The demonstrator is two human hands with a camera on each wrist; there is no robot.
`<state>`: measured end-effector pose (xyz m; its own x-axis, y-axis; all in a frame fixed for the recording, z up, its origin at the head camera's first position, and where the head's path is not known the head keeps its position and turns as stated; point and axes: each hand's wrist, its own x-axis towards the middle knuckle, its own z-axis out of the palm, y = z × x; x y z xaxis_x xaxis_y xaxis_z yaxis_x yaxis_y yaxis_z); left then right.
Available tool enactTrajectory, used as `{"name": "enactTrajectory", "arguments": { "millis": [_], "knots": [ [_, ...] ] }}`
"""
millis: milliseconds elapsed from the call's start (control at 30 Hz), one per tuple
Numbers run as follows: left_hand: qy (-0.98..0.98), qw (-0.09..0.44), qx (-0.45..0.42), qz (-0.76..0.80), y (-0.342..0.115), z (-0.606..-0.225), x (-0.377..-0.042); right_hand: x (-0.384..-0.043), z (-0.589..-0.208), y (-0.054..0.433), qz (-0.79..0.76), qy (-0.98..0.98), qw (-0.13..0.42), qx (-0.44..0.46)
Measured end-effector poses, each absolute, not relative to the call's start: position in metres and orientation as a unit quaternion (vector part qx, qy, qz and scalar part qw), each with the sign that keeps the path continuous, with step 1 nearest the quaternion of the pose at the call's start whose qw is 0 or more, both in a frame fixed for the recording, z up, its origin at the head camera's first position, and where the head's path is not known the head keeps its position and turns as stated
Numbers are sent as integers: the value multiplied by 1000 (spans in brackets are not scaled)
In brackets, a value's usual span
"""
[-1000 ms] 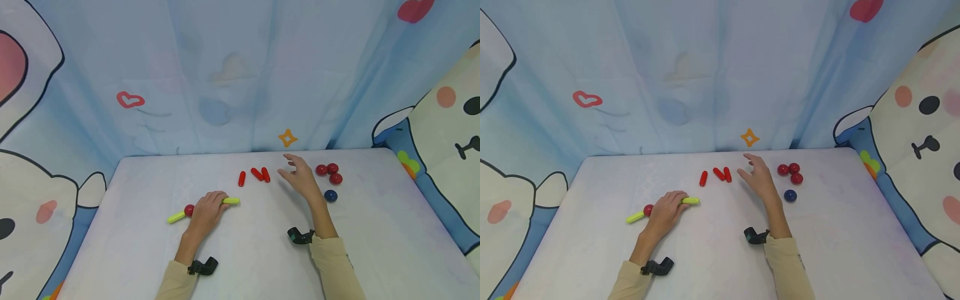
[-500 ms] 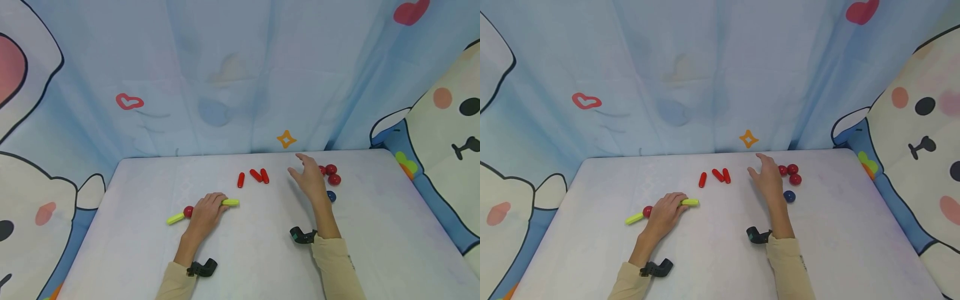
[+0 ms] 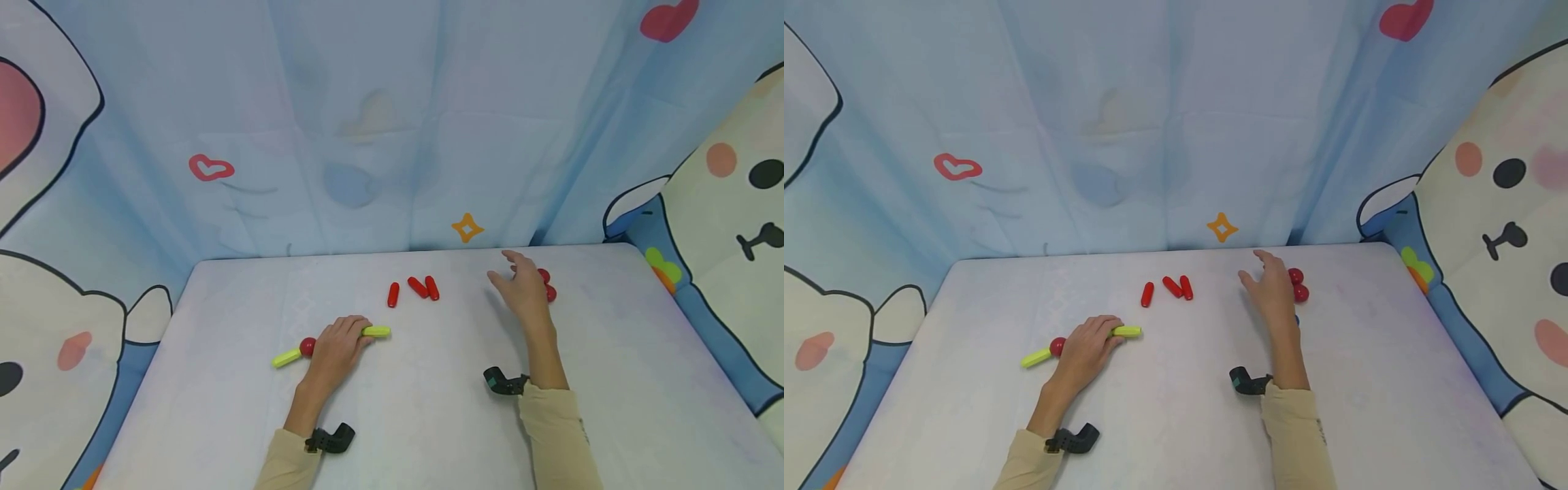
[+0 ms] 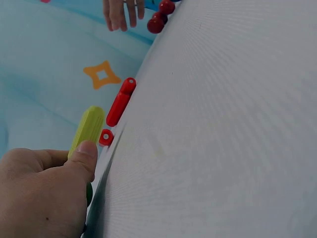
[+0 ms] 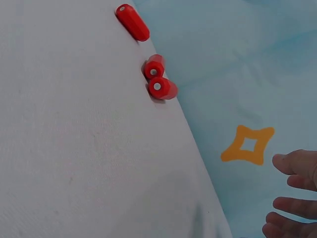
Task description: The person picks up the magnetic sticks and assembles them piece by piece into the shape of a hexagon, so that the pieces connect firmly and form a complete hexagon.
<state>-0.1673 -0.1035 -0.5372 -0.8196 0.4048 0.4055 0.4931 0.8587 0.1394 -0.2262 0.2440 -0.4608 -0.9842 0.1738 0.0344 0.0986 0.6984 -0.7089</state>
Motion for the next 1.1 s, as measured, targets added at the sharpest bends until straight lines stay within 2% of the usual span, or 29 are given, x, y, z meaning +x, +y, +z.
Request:
{"name": "enactTrajectory", "arguments": {
  "millis": [200, 467, 833, 1100],
  "knots": [
    [-947, 181, -237, -116, -103, -536, -167, -225, -461, 258, 365, -923, 74, -92],
    [-948, 181, -235, -117, -102, -537, -167, -226, -469, 277, 352, -921, 74, -147],
    [-949, 181, -231, -116, -102, -537, -166, -228, -476, 295, 355, -899, 12, -256],
    [-949, 181, -230, -116, -103, -537, -166, -224, -478, 303, 333, -905, -32, -263]
  ]
}}
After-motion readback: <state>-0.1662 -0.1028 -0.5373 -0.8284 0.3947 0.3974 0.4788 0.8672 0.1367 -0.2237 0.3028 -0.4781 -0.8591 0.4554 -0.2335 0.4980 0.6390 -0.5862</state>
